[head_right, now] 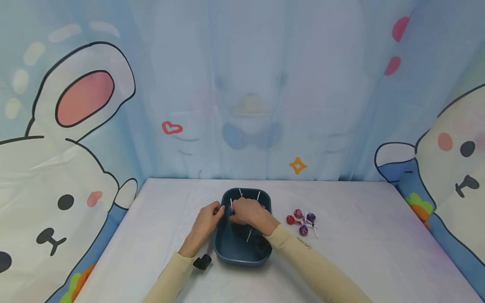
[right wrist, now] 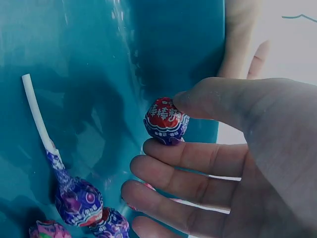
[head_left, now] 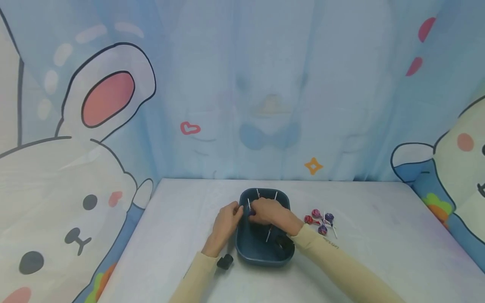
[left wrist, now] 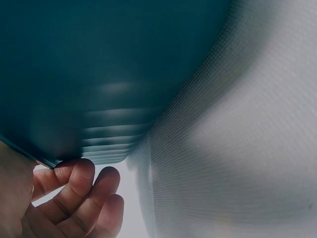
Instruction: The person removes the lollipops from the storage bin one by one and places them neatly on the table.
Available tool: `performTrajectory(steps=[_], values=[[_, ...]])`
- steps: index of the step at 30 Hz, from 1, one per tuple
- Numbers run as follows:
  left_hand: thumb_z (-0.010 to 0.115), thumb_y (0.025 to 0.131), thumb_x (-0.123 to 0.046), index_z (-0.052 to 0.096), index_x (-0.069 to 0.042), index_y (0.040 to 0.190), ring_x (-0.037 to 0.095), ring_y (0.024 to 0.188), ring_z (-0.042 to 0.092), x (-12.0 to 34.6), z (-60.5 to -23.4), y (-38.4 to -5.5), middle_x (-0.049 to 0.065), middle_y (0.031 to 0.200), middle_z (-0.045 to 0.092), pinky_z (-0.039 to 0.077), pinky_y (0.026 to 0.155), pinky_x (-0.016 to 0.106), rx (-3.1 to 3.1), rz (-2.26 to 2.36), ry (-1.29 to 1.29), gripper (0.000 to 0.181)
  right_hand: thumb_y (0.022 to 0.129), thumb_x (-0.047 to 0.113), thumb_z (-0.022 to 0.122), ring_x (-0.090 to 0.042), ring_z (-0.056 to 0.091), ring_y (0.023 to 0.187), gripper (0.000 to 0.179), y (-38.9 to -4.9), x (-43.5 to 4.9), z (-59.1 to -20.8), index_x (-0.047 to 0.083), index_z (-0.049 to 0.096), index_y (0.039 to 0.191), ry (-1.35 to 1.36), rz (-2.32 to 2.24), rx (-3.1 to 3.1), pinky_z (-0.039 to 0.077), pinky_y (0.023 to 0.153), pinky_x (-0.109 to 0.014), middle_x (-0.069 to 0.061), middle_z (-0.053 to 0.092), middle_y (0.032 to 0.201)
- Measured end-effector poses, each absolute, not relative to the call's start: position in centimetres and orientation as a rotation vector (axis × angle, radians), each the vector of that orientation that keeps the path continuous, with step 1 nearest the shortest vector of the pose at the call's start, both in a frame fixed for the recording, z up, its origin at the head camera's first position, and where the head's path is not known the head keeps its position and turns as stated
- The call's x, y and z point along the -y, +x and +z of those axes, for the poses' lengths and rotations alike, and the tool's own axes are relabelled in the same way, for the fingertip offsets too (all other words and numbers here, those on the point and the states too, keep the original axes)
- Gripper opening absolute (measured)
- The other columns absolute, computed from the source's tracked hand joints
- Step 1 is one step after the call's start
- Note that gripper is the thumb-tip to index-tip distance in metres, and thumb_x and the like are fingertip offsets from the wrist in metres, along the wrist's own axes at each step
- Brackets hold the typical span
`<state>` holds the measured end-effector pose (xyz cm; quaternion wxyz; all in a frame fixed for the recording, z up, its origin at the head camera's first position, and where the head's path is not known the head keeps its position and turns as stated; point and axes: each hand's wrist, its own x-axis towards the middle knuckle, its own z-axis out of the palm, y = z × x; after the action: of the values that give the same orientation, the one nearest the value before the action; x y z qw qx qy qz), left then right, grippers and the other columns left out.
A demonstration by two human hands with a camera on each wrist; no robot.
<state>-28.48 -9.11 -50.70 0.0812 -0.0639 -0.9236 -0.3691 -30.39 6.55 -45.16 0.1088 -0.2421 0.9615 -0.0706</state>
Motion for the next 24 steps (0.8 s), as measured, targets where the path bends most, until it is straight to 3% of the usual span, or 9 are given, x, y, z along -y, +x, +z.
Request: performTrajectory(steps=[7, 24], values=[[0.049, 0.093, -0.031, 0.051, -0.016, 0.073, 0.009, 0.052, 0.044, 9.2, -50.8, -28.5, -0.003, 0.061, 0.05, 0.036, 0.046, 0.023, 2.751, -1.11, -0.203, 0.026, 0.084, 0.036, 0.06, -0.011, 0.049, 0.052, 0.022, -30.3, -7.7, -44.7, 0.017, 0.057, 0.072, -0.721, -0.262, -2.841, 0.038, 0.049, -0.027, 0.003, 0.052, 0.059], [0.049, 0.093, -0.032, 0.049, -0.016, 0.071, 0.009, 0.051, 0.043, 9.1, -51.2, -28.5, -0.004, 0.059, 0.048, 0.034, 0.045, 0.023, 2.74, -1.076, -0.195, 0.027, 0.085, 0.04, 0.06, -0.011, 0.053, 0.058, 0.026, -29.2, -10.9, -42.9, 0.014, 0.061, 0.091, -0.585, -0.378, -2.859, 0.043, 0.057, -0.029, 0.003, 0.055, 0.07]])
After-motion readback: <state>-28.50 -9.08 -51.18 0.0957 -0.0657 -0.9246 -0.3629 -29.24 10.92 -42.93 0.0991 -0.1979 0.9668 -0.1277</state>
